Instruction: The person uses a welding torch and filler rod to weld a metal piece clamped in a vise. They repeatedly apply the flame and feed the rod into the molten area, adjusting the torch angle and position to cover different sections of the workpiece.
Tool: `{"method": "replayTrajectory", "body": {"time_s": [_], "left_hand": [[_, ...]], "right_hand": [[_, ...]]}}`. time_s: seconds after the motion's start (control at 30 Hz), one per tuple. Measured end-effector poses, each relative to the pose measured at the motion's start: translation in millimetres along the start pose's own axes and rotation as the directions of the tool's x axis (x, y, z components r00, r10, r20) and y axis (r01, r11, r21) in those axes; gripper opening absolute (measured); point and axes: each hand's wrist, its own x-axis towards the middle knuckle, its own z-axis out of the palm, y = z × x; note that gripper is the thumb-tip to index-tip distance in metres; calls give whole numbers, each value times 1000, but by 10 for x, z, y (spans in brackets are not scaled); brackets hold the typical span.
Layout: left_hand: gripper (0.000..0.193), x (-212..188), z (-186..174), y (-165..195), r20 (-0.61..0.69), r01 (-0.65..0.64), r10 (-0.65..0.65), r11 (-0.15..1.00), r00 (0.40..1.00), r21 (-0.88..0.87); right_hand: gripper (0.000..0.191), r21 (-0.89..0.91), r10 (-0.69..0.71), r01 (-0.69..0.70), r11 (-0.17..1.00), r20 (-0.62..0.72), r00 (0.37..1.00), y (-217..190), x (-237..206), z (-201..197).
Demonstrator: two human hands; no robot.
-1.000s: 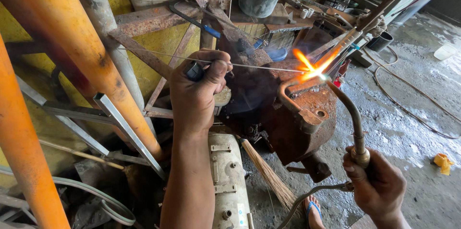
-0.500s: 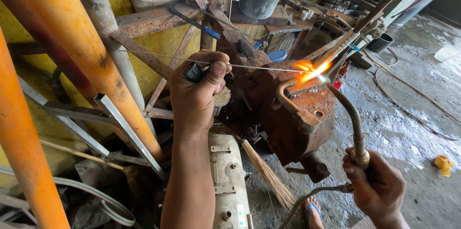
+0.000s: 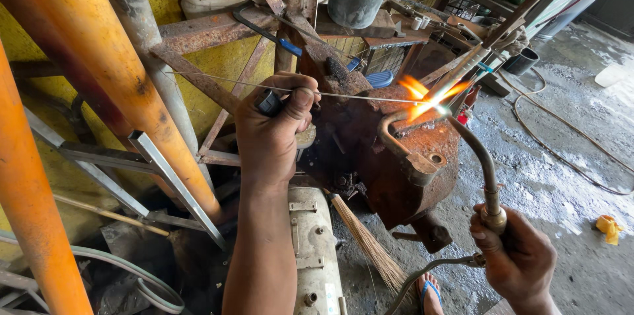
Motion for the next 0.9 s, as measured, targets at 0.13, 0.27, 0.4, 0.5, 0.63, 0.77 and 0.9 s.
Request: {"method": "replayTrajectory", "body": {"time_s": [0.13,0.27,0.4,0.5,0.63,0.77,0.9], "left_hand": [[17,4,-5,-1,10,-12,12,1000,1000,0],[18,-7,-10,-2,-1,-8,8,1000,1000,-11],[18,-13,0,-11,2,-7,7,1000,1000,0],[18,-4,-7,-14,10,-4,4,1000,1000,-8],[20,-21,-71,18,15,-61,62,997,998,-57],[22,-126,-184,113,-34,-107,106,994,994,-35],[26,-373,-398,351,-172,-150,154,988,973,38]], "right_hand": [[34,-18,-10,10,1000,4,1000,-3,-2,2],[34,-17,-11,11,1000,10,1000,9,-1,-1],[35,5,-24,24,1000,11,1000,21,-5,1],[35,34,-42,42,999,12,999,16,-2,-1],[33,9,-56,56,998,19,998,16,32,-8],[35,3,-85,85,996,24,996,67,5,-11],[33,130,-133,131,983,3,991,223,19,-87]]}}
